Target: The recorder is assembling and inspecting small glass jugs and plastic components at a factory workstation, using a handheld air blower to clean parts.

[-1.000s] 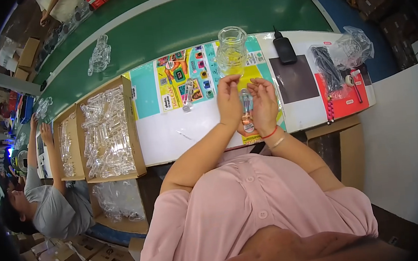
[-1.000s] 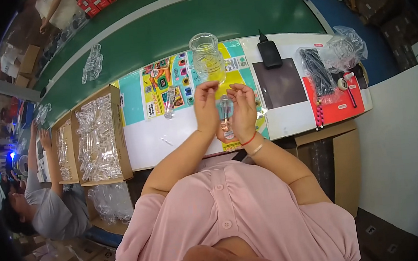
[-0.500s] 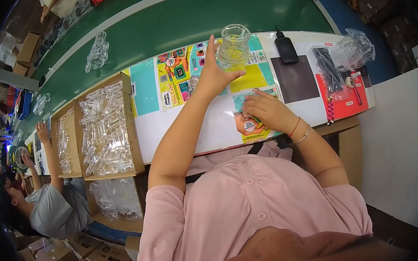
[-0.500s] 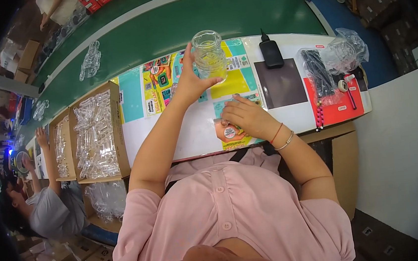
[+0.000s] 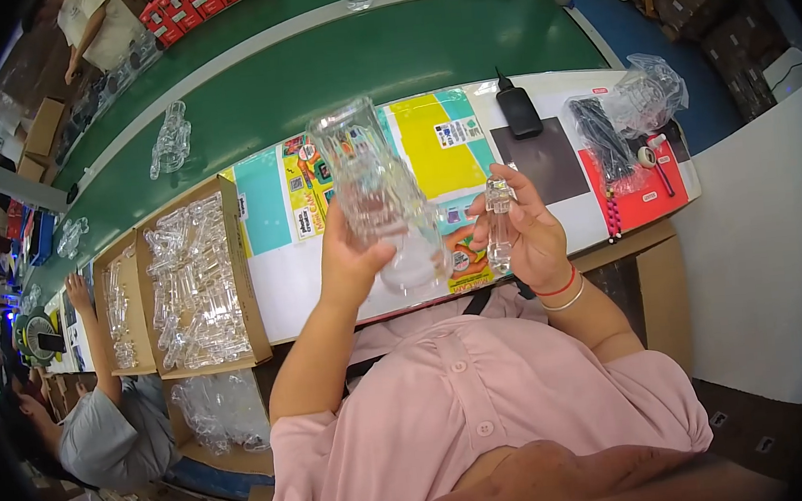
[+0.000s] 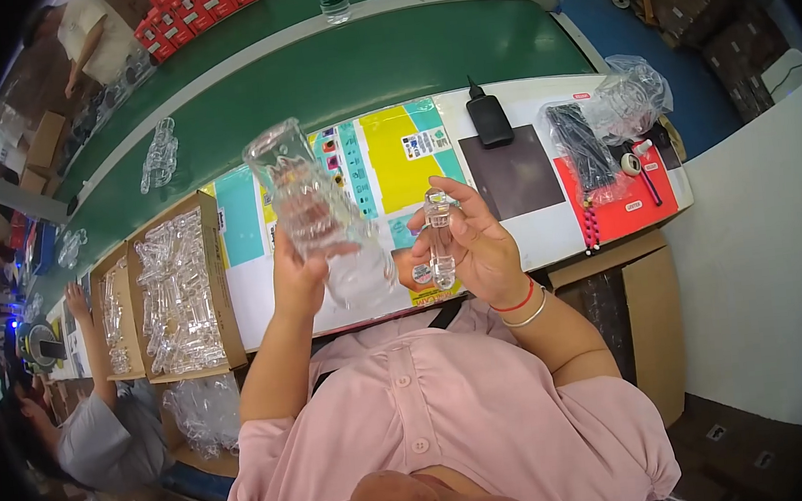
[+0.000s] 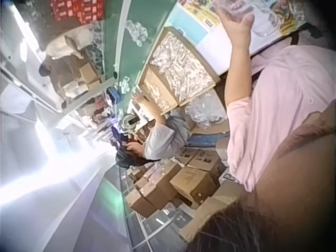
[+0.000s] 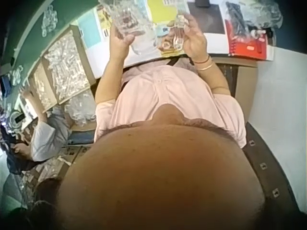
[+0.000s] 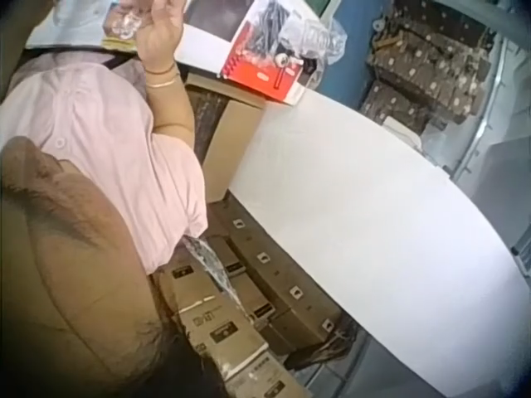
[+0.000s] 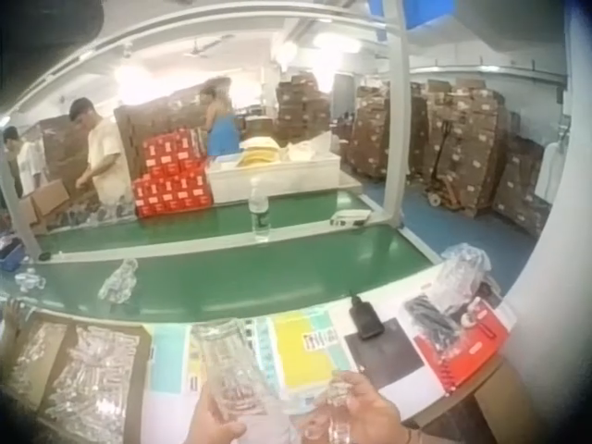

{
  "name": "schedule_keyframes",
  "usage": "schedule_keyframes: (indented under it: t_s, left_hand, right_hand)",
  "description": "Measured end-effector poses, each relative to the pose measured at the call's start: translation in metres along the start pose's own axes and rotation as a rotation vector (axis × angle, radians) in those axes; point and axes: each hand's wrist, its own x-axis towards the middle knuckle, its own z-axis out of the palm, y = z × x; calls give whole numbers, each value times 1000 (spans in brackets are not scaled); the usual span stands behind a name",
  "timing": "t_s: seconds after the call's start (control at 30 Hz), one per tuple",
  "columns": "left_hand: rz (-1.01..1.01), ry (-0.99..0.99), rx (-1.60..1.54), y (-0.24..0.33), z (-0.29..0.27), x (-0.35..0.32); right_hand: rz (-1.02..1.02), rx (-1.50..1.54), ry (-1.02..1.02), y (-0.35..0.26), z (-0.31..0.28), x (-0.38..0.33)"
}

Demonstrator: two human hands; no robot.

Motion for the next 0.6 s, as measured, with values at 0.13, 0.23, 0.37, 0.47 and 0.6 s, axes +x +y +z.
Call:
schedule_keyframes:
  t_s: [0.13,0.23,0.37,0.47,0.6]
  left_hand:
    - [63,34,-29,14,9,-38]
    - [100,66,33,24,13,-47]
    - [154,84,86,28,9,-52]
    - [162,84,173,29,8,-55]
    - [207,108,226,26,5,-59]
  right_hand:
    - [69,93,-105,6,10,-1]
    - [83,-23,-169,14,17,2]
    - [67,-239,-217,22,22,-3]
    - [3,-443,-251,25,24,-6]
    - [-48,-626,-281,26,25,-8]
